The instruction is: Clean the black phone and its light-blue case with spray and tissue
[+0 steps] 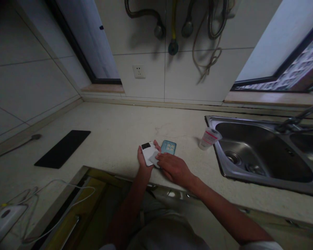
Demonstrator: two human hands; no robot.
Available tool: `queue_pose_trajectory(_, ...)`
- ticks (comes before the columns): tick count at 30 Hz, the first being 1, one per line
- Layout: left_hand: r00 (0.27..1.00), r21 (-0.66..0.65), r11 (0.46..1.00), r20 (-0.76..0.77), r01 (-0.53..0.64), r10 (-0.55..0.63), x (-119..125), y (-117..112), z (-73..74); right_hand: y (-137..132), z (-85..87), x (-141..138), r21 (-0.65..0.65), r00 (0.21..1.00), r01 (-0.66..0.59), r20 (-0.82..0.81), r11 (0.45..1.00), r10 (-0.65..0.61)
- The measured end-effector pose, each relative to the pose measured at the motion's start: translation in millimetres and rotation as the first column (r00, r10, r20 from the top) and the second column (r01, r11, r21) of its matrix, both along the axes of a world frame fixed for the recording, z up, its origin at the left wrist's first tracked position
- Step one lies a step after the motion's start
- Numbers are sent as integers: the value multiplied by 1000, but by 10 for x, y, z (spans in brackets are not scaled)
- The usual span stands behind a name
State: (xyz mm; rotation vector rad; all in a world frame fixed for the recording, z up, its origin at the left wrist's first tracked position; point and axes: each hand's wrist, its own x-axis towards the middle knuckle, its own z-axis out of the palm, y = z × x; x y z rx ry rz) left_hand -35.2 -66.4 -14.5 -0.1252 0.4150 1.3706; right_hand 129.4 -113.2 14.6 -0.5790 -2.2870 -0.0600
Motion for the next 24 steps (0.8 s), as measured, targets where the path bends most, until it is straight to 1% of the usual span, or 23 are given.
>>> queue_pose_trajectory(3,1000,16,1000,-22,-13,13,-16,-26,-43,35,-33,61,-110,993,76,-83,991,-85)
queue_pose_trajectory(6,999,6,1000,-43,-13,14,-34,-55,-59,93,-15,66,-236,964,154,-176,960,-198)
queue_pose_trajectory(8,998,-3,1000,-59,11,-11,-40,-83,-54,141,22,33,-309,941,179,-223,934,-254)
queue_pose_trajectory(10,996,-3,999,-68,49,-49,-35,-122,-39,193,64,-21,-361,929,177,-247,916,-277)
queue_pose_trajectory(14,993,17,996,-85,86,-85,25,-222,31,301,123,-153,-414,927,151,-257,898,-274)
queue_pose_trajectory(16,991,25,995,-89,99,-97,67,-275,84,345,144,-213,-435,909,170,-278,884,-312)
queue_pose_trajectory(20,989,61,989,-75,132,-127,132,-379,185,368,200,-306,-487,834,207,-366,849,-413)
queue_pose_trajectory(22,986,60,987,-84,150,-144,150,-419,199,337,225,-351,-485,790,216,-423,848,-443)
queue_pose_trajectory(24,979,25,982,-91,185,-182,165,-439,173,279,224,-405,-464,764,225,-462,857,-451)
